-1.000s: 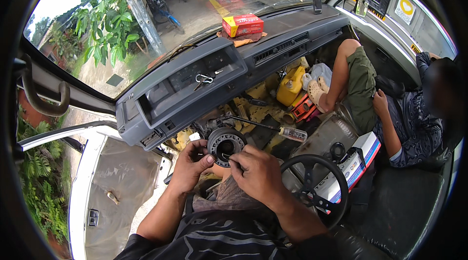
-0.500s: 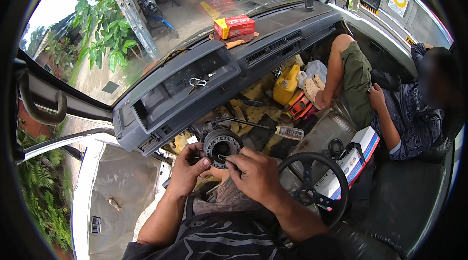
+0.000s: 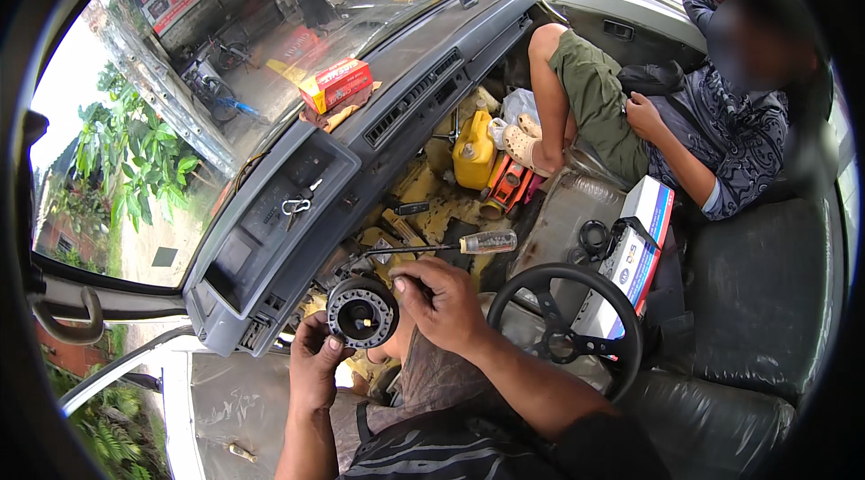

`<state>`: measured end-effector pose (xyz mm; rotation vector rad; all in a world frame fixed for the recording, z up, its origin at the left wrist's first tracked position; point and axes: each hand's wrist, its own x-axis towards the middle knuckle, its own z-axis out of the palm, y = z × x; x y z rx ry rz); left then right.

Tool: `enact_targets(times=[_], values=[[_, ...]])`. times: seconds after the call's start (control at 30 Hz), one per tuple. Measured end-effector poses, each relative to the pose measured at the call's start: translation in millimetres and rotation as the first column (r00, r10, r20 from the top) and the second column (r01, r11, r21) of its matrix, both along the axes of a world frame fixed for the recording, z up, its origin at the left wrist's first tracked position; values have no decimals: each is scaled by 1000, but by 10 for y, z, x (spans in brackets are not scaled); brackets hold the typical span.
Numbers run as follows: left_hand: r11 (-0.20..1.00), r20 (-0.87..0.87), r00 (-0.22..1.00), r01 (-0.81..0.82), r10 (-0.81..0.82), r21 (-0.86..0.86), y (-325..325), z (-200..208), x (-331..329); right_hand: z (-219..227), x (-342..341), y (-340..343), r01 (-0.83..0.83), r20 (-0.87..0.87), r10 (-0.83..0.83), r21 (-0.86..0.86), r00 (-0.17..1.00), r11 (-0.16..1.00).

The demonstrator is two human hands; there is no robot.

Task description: The person removes a steering wheel from a vehicle. They use a screwdriver to loosen bolts on the steering column, detach the wheel, and then remove a retaining nut from the column.

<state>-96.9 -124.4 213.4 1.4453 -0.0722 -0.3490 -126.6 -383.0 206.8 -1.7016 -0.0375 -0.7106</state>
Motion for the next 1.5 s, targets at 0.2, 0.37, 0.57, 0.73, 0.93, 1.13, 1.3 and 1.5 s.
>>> enact_targets(times=[0.2, 0.37, 0.57, 0.73, 0.93, 1.13, 1.3, 1.5], values=[[998, -38, 999, -16, 14, -66, 6, 15, -15, -433, 236, -23, -77, -174, 109, 184, 979, 980], [998, -39, 999, -39, 37, -40, -26, 22, -75, -515, 166, 92, -342, -244, 430, 332, 869, 879], [971, 307, 947, 16, -90, 237, -111, 185, -157, -354, 106, 53, -364, -271, 423, 242, 865, 899], [694, 419, 853, -99, -309, 714, -216, 378, -123, -284, 47, 88, -320, -338, 361, 173, 869, 931], [592, 562, 709, -251, -426, 766, -288, 354, -5, -76, 121, -4, -299, -286, 293, 23, 913, 954], [552, 548, 739, -287, -392, 783, -313, 309, -118, 276, 1217, 14, -188, -82, 169, -402, 982, 896], [578, 573, 723, -296, -385, 761, -249, 306, -205, 418, 2323, 451, -19, 79, 122, -763, 989, 646], [573, 512, 796, -266, -322, 775, 41, 205, -399, 342, 2670, 586, -154, -49, 229, -870, 972, 468]])
